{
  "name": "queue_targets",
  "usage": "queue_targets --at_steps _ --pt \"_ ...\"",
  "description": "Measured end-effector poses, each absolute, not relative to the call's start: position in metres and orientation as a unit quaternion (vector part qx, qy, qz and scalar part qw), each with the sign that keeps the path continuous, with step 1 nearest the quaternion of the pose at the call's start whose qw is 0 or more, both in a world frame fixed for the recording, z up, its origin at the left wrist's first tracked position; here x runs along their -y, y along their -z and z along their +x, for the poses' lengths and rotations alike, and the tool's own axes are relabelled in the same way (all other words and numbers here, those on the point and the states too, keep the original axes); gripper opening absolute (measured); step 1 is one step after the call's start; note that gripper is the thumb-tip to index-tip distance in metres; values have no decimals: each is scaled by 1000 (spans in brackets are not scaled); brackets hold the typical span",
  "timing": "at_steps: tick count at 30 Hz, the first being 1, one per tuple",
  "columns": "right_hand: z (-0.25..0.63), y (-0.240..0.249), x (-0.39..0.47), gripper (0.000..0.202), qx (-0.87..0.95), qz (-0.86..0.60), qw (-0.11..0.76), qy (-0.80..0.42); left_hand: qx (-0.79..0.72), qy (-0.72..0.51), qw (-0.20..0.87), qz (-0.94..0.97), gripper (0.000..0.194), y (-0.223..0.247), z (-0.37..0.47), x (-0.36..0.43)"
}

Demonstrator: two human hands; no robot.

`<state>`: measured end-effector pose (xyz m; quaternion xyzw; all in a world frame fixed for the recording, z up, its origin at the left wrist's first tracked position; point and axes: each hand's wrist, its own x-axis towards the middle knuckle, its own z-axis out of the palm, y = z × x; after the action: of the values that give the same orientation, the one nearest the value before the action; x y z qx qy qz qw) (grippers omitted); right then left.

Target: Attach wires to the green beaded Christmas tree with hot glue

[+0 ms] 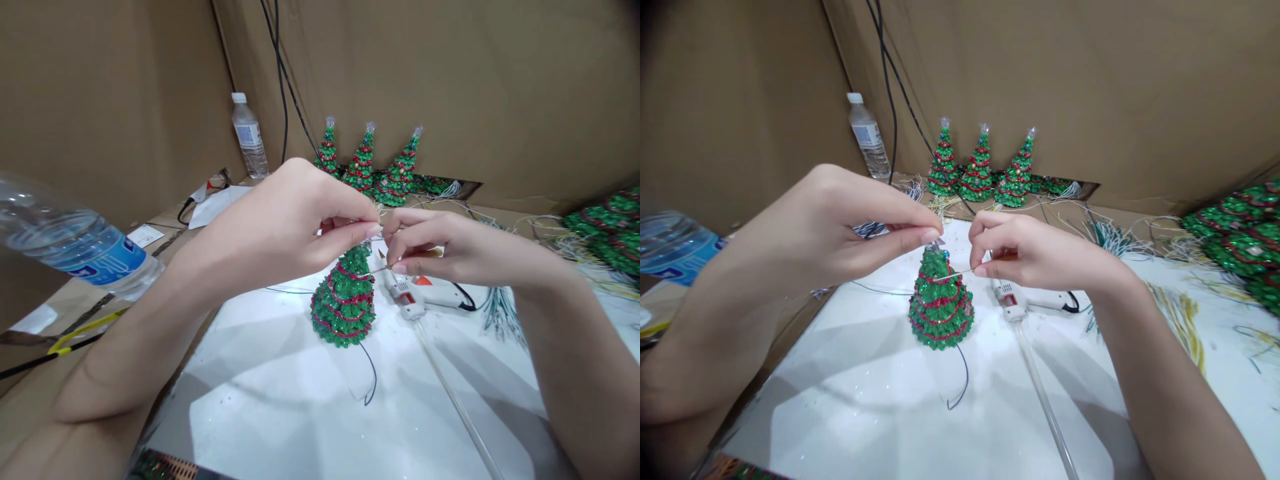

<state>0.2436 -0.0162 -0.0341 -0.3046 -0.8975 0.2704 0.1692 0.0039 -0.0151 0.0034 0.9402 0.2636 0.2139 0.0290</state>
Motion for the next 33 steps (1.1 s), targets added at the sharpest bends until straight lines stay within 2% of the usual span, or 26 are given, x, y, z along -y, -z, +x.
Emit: queue_targets --at_steps 4,23,27,33 --pt "242 35 17 10 897 -310 187 -252 -255 -219 27 941 25 -3 4 14" --pt "237 39 16 14 892 -354 172 -224 -253 -219 28 942 27 -2 4 13" --pt "238 39 17 9 889 -367 163 -220 -252 -216 29 943 28 -3 4 13" --pt "237 36 18 24 900 -343 126 -238 -254 -214 28 943 29 -5 5 15"
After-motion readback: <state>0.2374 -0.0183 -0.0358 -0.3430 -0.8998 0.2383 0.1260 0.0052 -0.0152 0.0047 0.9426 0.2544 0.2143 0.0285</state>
